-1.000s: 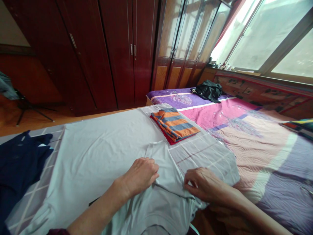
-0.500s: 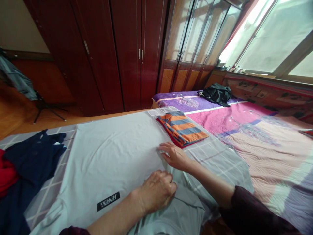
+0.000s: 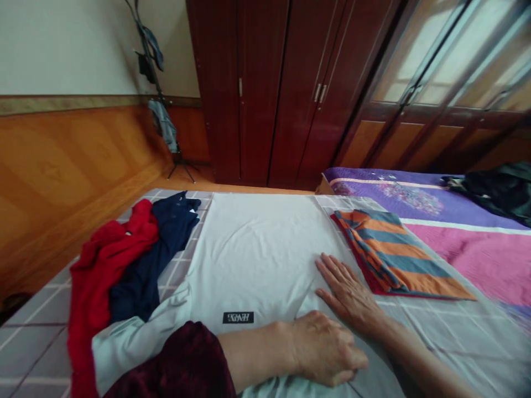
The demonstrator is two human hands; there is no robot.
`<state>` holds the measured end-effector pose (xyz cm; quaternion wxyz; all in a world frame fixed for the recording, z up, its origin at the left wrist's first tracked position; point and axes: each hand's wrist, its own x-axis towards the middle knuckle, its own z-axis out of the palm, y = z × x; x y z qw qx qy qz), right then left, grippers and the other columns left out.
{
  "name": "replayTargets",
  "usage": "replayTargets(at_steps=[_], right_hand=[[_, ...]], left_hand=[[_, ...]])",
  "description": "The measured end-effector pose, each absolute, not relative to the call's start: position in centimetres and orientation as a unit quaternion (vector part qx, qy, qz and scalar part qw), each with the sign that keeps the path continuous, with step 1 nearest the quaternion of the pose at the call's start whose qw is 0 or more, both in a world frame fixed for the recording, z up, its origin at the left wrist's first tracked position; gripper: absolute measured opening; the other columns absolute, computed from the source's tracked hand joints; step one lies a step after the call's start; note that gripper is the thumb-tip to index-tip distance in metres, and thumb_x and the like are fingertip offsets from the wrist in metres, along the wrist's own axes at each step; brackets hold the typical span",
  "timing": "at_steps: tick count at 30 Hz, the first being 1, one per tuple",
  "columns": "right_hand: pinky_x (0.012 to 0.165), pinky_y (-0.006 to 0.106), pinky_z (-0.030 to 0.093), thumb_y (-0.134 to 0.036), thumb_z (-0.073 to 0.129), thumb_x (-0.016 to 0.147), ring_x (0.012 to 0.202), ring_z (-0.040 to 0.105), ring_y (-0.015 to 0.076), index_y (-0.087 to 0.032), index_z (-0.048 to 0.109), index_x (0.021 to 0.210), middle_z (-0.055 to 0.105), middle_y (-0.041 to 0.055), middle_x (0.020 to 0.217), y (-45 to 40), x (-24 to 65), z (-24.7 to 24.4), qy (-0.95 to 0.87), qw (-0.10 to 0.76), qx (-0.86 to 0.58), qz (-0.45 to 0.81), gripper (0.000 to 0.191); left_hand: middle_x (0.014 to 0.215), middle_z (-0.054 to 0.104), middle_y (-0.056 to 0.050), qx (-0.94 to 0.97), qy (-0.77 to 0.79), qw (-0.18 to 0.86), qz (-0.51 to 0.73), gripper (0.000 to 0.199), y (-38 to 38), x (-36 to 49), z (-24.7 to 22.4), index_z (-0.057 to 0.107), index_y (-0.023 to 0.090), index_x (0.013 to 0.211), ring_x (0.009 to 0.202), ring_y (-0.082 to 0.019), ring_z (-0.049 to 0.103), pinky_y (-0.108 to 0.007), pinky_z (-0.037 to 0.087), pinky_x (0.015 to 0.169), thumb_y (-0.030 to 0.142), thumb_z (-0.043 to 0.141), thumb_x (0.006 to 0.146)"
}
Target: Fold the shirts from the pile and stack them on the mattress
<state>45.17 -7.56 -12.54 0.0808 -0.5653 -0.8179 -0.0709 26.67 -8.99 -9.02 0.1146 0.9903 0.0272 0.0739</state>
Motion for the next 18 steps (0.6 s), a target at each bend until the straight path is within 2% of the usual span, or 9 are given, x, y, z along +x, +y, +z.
replayTargets(at_steps=[3,6,8,11,14,18], right_hand=[[0.104,0.053,0.035,-0.046,0.042,0.091,0.137,0.027,0.0314,-0.017,0.030,0.145,0.031,0.0172,0.148,-6.7,44.7,-12.7,-0.831,0.109,-0.537,-0.098,0.062],[0.102,0.054,0.037,-0.039,0.043,0.091,0.137,0.026,0.0324,-0.019,0.014,0.149,0.021,0.0158,0.152,-7.4,42.8,-12.5,-0.860,0.143,-0.479,-0.105,0.068],[0.101,0.052,0.040,-0.039,0.045,0.089,0.137,0.028,0.0313,-0.021,0.008,0.150,0.022,0.0135,0.152,-8.7,41.4,-12.7,-0.895,0.145,-0.410,-0.098,0.074],[0.095,0.051,0.046,-0.043,0.050,0.085,0.132,0.036,0.0325,-0.022,0.010,0.150,0.031,0.0119,0.149,-10.5,39.8,-13.0,-0.925,0.145,-0.339,-0.093,0.080],[0.091,0.050,0.049,-0.044,0.051,0.084,0.129,0.041,0.0328,-0.025,0.010,0.150,0.032,0.0107,0.148,-10.9,39.0,-12.3,-0.927,0.161,-0.331,-0.069,0.080],[0.093,0.051,0.048,-0.044,0.049,0.085,0.131,0.038,0.0325,-0.026,0.011,0.150,0.029,0.0101,0.150,-9.9,37.2,-10.1,-0.936,0.187,-0.294,-0.048,0.077]], left_hand=[[0.084,0.066,-0.002,0.992,0.030,0.126,0.009,0.015,-8.5,25.8,-6.4,0.062,0.021,0.087,0.076,-0.017,0.063,-0.028,0.042,0.050,0.034,0.053,0.086],[0.086,0.067,-0.004,0.992,0.075,0.097,-0.004,0.017,-7.4,22.7,-1.7,0.062,0.018,0.088,0.080,-0.018,0.062,-0.028,0.046,0.061,0.033,0.055,0.087],[0.090,0.067,-0.004,0.984,0.159,0.072,0.022,0.015,-6.6,19.1,1.6,0.062,0.017,0.088,0.084,-0.018,0.061,-0.028,0.046,0.070,0.030,0.056,0.088],[0.088,0.064,-0.004,0.942,0.330,0.049,0.030,0.009,-6.1,12.1,4.5,0.060,0.019,0.088,0.086,-0.019,0.060,-0.029,0.043,0.078,0.025,0.054,0.089],[0.090,0.062,-0.003,0.862,0.504,0.060,0.014,0.012,-6.9,4.9,4.1,0.062,0.020,0.089,0.087,-0.019,0.059,-0.028,0.041,0.077,0.023,0.050,0.089],[0.100,0.063,-0.005,0.750,0.658,0.071,-0.002,0.022,-9.9,-1.6,0.7,0.062,0.022,0.103,0.093,-0.023,0.059,-0.029,0.041,0.079,0.029,0.054,0.084]])
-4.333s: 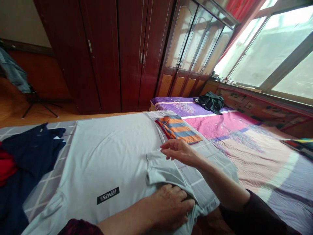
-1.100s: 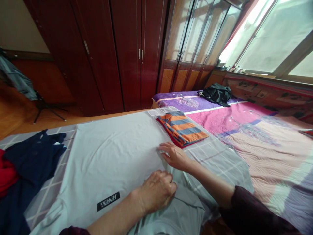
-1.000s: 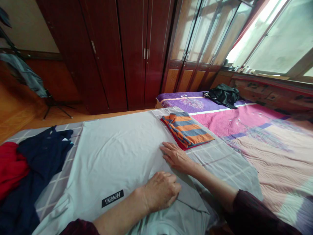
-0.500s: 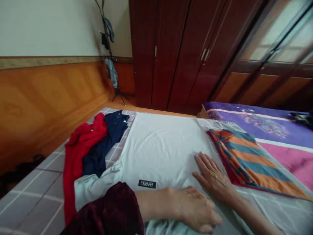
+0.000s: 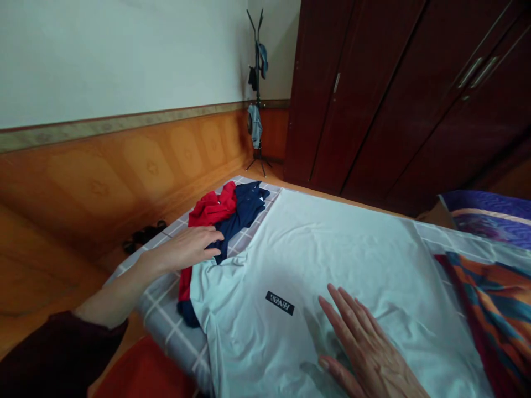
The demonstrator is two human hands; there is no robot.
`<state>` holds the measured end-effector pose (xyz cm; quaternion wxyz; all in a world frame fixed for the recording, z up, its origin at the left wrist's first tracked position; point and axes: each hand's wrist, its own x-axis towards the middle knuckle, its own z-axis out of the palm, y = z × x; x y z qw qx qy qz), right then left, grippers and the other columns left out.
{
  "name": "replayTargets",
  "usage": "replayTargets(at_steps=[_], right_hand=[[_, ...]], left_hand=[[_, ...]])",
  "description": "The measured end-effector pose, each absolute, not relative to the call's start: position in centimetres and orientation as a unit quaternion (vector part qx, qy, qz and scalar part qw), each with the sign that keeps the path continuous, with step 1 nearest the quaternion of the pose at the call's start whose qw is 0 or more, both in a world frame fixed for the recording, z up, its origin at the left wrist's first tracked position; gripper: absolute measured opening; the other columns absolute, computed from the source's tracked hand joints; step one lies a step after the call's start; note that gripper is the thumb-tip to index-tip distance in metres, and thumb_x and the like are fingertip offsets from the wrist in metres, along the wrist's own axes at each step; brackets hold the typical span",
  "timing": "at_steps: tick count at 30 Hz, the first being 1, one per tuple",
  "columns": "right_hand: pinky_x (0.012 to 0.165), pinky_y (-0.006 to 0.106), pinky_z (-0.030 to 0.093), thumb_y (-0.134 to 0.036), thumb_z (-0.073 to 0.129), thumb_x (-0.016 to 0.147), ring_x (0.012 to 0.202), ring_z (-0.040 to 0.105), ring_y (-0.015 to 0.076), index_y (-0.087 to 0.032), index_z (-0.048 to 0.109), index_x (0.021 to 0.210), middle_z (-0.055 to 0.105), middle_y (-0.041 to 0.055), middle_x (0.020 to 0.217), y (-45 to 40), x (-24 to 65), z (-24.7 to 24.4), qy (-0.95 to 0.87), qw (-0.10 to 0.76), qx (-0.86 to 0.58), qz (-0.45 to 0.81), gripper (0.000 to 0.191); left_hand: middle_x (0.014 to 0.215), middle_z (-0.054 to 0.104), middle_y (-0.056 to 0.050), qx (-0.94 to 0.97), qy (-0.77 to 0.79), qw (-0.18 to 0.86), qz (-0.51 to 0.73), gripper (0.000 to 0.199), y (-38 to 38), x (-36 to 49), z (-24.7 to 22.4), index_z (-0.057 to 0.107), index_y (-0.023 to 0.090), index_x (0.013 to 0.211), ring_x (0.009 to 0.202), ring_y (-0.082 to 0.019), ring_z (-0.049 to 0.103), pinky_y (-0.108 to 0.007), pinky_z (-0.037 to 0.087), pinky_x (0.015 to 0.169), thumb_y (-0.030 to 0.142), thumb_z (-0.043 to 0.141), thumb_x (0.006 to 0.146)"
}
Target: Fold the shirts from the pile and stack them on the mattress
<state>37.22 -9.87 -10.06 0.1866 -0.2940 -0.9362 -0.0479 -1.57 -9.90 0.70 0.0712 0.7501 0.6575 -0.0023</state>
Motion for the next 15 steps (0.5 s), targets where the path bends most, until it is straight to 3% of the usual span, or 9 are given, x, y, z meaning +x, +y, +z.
replayTargets(at_steps=[3,6,9,15], right_hand=[[0.101,0.053,0.041,-0.046,0.048,0.087,0.134,0.032,0.0321,-0.027,0.018,0.149,0.027,0.0093,0.151,-8.5,34.9,-9.6,-0.941,0.209,-0.266,-0.031,0.071],[0.103,0.052,0.039,-0.046,0.047,0.089,0.135,0.032,0.0318,-0.022,0.035,0.143,0.033,0.0131,0.148,-7.2,32.9,-10.9,-0.947,0.199,-0.251,-0.011,0.060],[0.101,0.051,0.041,-0.045,0.046,0.090,0.133,0.034,0.0337,-0.015,0.046,0.136,0.040,0.0176,0.143,-6.4,32.1,-12.7,-0.948,0.190,-0.254,-0.010,0.054],[0.103,0.050,0.039,-0.042,0.051,0.089,0.132,0.036,0.0342,-0.014,0.048,0.134,0.043,0.0174,0.141,-6.4,32.5,-13.6,-0.949,0.201,-0.244,-0.015,0.053]], left_hand=[[0.101,0.062,-0.006,0.709,0.700,0.083,0.020,0.025,-12.1,-3.3,-1.7,0.062,0.021,0.102,0.094,-0.023,0.059,-0.029,0.040,0.078,0.032,0.056,0.081],[0.081,0.060,-0.002,0.680,0.724,0.094,0.068,0.018,-13.5,-3.3,-2.6,0.060,0.020,0.079,0.076,-0.018,0.057,-0.027,0.038,0.069,0.030,0.047,0.084],[0.069,0.055,0.001,0.622,0.742,0.138,0.208,0.021,-14.5,-3.2,-2.4,0.053,0.019,0.072,0.067,-0.015,0.052,-0.024,0.037,0.064,0.033,0.044,0.085],[0.066,0.053,0.004,0.382,0.723,0.273,0.507,0.031,-16.8,-2.3,-4.1,0.052,0.017,0.077,0.060,-0.012,0.050,-0.022,0.040,0.057,0.047,0.060,0.075]])
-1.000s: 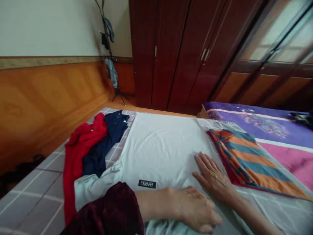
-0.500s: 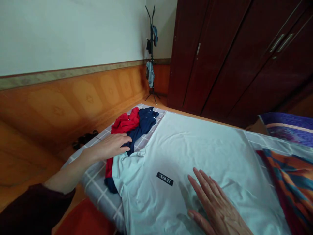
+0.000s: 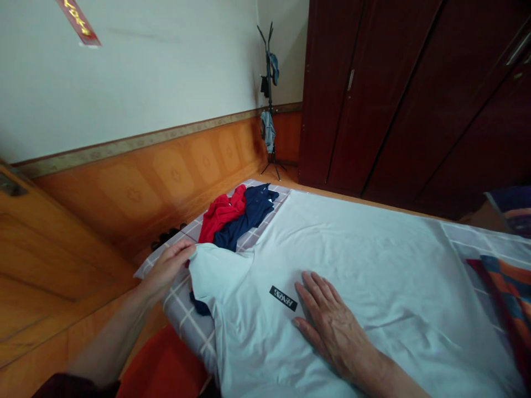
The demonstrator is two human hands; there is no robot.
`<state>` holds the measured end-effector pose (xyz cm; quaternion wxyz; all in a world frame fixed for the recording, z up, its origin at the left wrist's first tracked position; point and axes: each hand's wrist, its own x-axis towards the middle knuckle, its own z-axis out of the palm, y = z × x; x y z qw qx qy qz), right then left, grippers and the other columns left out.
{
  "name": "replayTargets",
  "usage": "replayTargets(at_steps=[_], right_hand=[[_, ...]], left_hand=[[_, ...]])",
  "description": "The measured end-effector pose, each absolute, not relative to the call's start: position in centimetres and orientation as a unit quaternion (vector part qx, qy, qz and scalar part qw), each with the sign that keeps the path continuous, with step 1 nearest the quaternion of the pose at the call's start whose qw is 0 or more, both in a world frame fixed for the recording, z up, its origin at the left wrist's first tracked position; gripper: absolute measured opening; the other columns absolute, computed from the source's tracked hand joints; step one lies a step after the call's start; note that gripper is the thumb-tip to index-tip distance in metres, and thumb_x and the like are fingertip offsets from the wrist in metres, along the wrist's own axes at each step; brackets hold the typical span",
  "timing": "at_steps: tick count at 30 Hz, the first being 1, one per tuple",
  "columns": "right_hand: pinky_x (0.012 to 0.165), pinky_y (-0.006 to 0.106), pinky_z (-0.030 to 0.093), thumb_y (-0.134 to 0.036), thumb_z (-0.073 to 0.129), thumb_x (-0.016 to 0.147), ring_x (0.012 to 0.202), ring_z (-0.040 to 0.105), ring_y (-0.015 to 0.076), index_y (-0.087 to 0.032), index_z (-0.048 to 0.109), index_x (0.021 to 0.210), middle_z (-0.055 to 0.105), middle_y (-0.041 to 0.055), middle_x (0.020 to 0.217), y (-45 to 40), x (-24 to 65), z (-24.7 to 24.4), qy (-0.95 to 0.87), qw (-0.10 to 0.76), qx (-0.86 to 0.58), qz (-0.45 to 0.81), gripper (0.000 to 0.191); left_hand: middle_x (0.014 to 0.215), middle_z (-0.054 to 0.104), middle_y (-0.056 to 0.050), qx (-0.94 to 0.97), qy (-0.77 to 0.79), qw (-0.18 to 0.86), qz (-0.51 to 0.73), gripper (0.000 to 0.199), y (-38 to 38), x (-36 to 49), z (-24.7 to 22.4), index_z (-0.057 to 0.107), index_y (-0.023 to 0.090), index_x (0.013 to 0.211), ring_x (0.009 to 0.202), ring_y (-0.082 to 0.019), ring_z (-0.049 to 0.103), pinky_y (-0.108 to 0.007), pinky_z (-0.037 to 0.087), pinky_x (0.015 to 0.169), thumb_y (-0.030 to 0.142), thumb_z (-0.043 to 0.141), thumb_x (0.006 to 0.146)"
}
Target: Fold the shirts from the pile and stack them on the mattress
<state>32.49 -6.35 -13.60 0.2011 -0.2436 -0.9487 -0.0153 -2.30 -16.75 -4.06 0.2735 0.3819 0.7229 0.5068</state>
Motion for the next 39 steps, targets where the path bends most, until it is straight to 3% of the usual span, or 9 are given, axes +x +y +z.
replayTargets(at_steps=[5,10,12,16,24,30,34,36,39], right_hand=[[0.103,0.050,0.039,-0.040,0.053,0.089,0.131,0.037,0.0348,-0.013,0.050,0.132,0.044,0.0179,0.140,-6.5,32.4,-13.1,-0.948,0.199,-0.248,-0.015,0.051],[0.104,0.050,0.038,-0.037,0.054,0.089,0.130,0.038,0.0346,-0.011,0.051,0.130,0.045,0.0201,0.139,-6.7,32.4,-13.0,-0.947,0.202,-0.248,-0.007,0.049],[0.104,0.050,0.038,-0.036,0.053,0.089,0.130,0.038,0.0344,-0.010,0.050,0.130,0.046,0.0203,0.138,-6.8,32.5,-12.9,-0.947,0.208,-0.244,-0.003,0.049],[0.103,0.052,0.039,-0.031,0.056,0.086,0.130,0.039,0.0354,-0.007,0.050,0.130,0.046,0.0214,0.138,-6.8,32.6,-12.8,-0.946,0.212,-0.244,0.007,0.050],[0.099,0.048,0.045,-0.014,0.054,0.079,0.124,0.045,0.0313,-0.009,0.044,0.134,0.050,0.0184,0.134,-6.6,32.7,-12.2,-0.941,0.246,-0.225,0.052,0.056],[0.095,0.042,0.047,-0.006,0.048,0.079,0.120,0.048,0.0271,-0.018,0.066,0.090,0.055,0.0127,0.128,-6.8,32.5,-11.1,-0.952,0.250,-0.160,0.077,0.025],[0.091,0.039,0.050,-0.004,0.045,0.079,0.115,0.051,0.0251,-0.016,0.063,0.090,0.054,0.0139,0.129,-6.8,32.7,-10.6,-0.949,0.278,-0.138,0.059,0.024],[0.089,0.039,0.051,-0.004,0.043,0.079,0.113,0.052,0.0247,-0.015,0.062,0.090,0.055,0.0147,0.128,-6.8,32.8,-10.3,-0.948,0.287,-0.130,0.045,0.025],[0.088,0.040,0.052,-0.002,0.044,0.076,0.110,0.054,0.0257,-0.014,0.062,0.087,0.057,0.0159,0.125,-6.7,32.8,-10.3,-0.948,0.286,-0.138,0.033,0.024]], left_hand=[[0.078,0.064,-0.001,0.344,0.689,0.368,0.521,0.048,-16.4,-1.0,-6.8,0.055,0.014,0.097,0.068,-0.016,0.059,-0.024,0.046,0.060,0.042,0.075,0.064],[0.080,0.066,-0.004,0.379,0.715,0.225,0.543,0.041,-15.2,0.9,-5.3,0.057,0.013,0.098,0.065,-0.017,0.060,-0.025,0.046,0.058,0.039,0.067,0.068],[0.092,0.068,-0.006,0.483,0.714,0.181,0.473,0.036,-15.6,3.2,-4.0,0.059,0.015,0.107,0.074,-0.017,0.062,-0.026,0.049,0.066,0.036,0.058,0.078],[0.116,0.063,-0.006,0.726,0.593,0.263,0.229,0.040,-16.9,7.9,-2.5,0.057,0.021,0.121,0.086,-0.015,0.062,-0.025,0.048,0.082,0.028,0.057,0.082],[0.117,0.059,-0.003,0.745,0.631,0.151,0.156,0.038,-13.5,5.2,-4.9,0.053,0.023,0.126,0.082,-0.012,0.062,-0.024,0.048,0.081,0.022,0.050,0.088],[0.138,0.042,-0.007,0.801,0.583,0.097,0.101,0.044,-8.8,5.3,-6.2,0.050,0.022,0.127,0.117,-0.020,0.051,-0.031,0.041,0.097,0.015,0.050,0.084],[0.102,0.063,-0.005,0.807,0.561,0.173,0.061,0.015,-5.0,5.3,-5.8,0.061,0.016,0.092,0.093,-0.017,0.060,-0.026,0.046,0.083,0.019,0.051,0.082],[0.075,0.061,0.001,0.795,0.571,0.199,0.052,0.017,-3.5,4.9,-5.4,0.058,0.015,0.087,0.066,-0.012,0.059,-0.021,0.046,0.064,0.024,0.044,0.087],[0.067,0.056,0.004,0.785,0.581,0.212,0.042,0.022,-2.0,4.3,-5.0,0.057,0.015,0.087,0.056,-0.009,0.052,-0.018,0.038,0.053,0.032,0.044,0.088]])
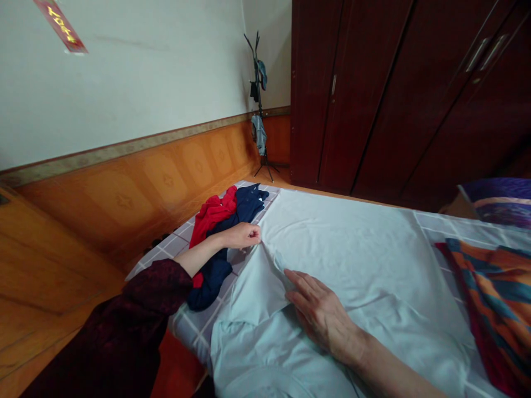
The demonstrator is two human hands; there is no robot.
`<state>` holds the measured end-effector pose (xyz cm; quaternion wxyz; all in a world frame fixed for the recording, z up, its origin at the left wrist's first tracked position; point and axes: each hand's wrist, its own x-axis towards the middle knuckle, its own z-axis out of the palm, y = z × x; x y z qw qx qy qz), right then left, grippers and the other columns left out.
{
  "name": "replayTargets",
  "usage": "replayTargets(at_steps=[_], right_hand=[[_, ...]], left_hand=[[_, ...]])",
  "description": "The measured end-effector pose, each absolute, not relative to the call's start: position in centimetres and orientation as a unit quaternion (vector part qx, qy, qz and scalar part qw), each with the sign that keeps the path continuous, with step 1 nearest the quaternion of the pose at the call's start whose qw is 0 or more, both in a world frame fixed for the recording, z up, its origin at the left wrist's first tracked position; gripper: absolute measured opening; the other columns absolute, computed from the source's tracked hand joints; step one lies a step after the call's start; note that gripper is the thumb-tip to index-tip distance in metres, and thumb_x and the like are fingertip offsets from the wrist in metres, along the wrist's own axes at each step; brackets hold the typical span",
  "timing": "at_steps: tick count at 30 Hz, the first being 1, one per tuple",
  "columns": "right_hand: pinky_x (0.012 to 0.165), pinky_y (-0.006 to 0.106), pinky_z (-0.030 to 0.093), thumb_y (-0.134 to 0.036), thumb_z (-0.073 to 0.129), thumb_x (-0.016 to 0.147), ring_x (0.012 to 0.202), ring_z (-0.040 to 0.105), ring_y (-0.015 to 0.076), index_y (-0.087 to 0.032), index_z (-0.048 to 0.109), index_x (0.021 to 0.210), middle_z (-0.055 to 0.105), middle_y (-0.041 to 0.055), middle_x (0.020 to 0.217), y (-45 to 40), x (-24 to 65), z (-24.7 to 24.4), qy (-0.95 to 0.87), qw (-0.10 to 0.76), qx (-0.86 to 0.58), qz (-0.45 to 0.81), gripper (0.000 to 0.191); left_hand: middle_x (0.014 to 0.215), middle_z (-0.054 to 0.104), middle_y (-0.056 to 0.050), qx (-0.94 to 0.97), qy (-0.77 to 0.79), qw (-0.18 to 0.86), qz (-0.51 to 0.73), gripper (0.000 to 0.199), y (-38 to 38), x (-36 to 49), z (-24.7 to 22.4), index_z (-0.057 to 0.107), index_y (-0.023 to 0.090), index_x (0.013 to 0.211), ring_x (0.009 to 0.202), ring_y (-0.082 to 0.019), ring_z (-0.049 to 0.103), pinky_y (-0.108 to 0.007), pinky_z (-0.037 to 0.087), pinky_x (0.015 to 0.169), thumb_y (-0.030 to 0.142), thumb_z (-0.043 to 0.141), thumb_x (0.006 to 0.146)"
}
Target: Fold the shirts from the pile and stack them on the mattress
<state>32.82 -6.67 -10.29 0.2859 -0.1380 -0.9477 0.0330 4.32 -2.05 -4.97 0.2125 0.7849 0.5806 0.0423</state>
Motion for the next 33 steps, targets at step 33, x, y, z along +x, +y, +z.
replayTargets(at_steps=[33], right_hand=[[0.076,0.037,0.054,-0.007,0.044,0.081,0.095,0.058,0.0239,-0.017,0.063,0.086,0.062,0.0123,0.113,-6.2,32.8,-11.3,-0.921,0.299,-0.243,0.065,0.023]], left_hand=[[0.107,0.053,-0.005,0.824,0.558,0.092,-0.033,0.047,-16.3,9.2,-3.8,0.052,0.021,0.106,0.096,-0.022,0.054,-0.031,0.045,0.082,0.049,0.069,0.072]])
